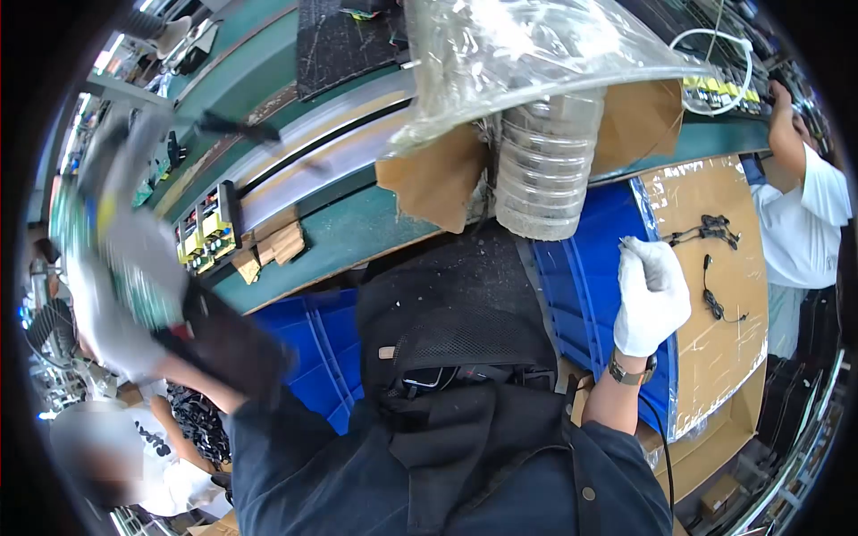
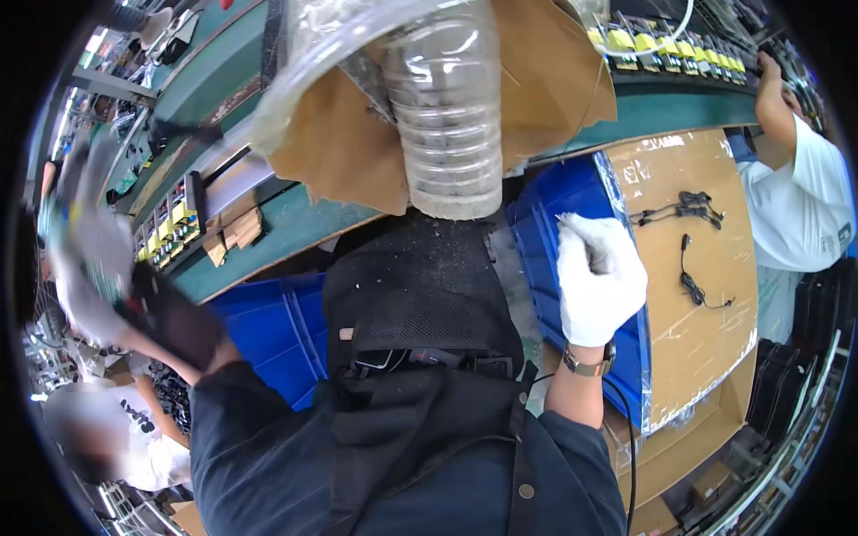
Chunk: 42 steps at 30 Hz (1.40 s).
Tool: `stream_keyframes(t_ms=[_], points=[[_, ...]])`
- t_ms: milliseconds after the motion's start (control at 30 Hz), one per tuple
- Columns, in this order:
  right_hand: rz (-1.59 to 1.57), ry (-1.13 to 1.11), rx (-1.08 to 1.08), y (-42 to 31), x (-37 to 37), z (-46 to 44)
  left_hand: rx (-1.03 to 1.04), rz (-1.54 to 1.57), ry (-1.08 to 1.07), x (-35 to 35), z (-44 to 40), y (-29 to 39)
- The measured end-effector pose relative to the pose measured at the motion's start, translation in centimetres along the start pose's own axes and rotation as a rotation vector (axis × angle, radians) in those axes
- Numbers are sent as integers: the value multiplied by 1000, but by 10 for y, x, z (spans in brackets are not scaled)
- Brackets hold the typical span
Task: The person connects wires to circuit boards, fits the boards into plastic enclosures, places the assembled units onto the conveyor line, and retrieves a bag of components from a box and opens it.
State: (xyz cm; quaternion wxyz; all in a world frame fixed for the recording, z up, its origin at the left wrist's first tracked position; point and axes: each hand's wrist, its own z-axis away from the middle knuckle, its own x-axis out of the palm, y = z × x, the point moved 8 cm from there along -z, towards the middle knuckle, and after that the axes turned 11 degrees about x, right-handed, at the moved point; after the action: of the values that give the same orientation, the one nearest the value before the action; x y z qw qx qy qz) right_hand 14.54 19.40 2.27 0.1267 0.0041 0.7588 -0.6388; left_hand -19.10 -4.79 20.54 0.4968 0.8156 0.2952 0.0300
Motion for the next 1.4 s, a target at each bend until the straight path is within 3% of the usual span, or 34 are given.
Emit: stream_keyframes(t_ms=[67,100,133,200,267,333,367,433,467,567,600,667,733,800,833,900,933,1033,1067,1167,1200,1267,1300,1400], points=[[39,-19,12,5,-2,-1,-8,-62,457,-41,-19,-24],[60,-26,19,6,-2,-1,25,-355,459,-50,-32,-29],[54,-27,13,5,-2,0,56,-648,454,-59,-46,-36],[16,1,35,4,-4,-1,38,-1794,-20,-76,-84,-74],[-7,18,41,4,-5,-1,-117,-1056,85,-144,-103,-159],[2,24,32,3,-6,-1,-540,-976,317,-169,-101,-202],[8,26,28,3,-6,-1,-536,-975,320,-182,-103,-219],[14,29,20,3,-7,-2,-335,-1630,-103,-194,-118,-255],[22,30,15,4,-8,-2,-331,-1629,-99,-202,-125,-272],[32,35,11,5,-9,-4,-598,-827,402,-227,-124,-319],[31,32,11,6,-10,-4,-597,-821,400,-200,-130,-304],[33,28,8,7,-9,-4,-668,-1217,273,-134,-148,-270],[44,0,4,9,-6,-4,-434,-928,-59,-55,-163,-268],[53,-4,5,9,-5,-3,-638,-456,-167,18,-144,-275],[38,0,-2,7,-5,-3,-634,-450,-175,39,-140,-268],[13,14,-16,4,-5,-2,-300,-791,-561,90,-145,-248],[23,28,-12,4,-6,-2,-291,-779,-572,97,-146,-252],[54,-19,-102,2,-7,-2,-108,-885,-530,102,-155,-268],[66,6,-101,2,-10,-2,-135,-880,-553,98,-157,-283],[131,-31,-134,1,-12,-1,-46,-758,-449,55,-158,-365],[139,-13,-127,3,-17,-2,-35,-746,-463,68,-150,-344],[192,22,-151,3,-25,-3,-200,-272,-211,76,-119,-283],[218,37,-163,3,-29,-6,-197,-261,-223,69,-124,-300],[126,225,-38,11,-63,-19,324,-989,-524,33,-152,-359]])
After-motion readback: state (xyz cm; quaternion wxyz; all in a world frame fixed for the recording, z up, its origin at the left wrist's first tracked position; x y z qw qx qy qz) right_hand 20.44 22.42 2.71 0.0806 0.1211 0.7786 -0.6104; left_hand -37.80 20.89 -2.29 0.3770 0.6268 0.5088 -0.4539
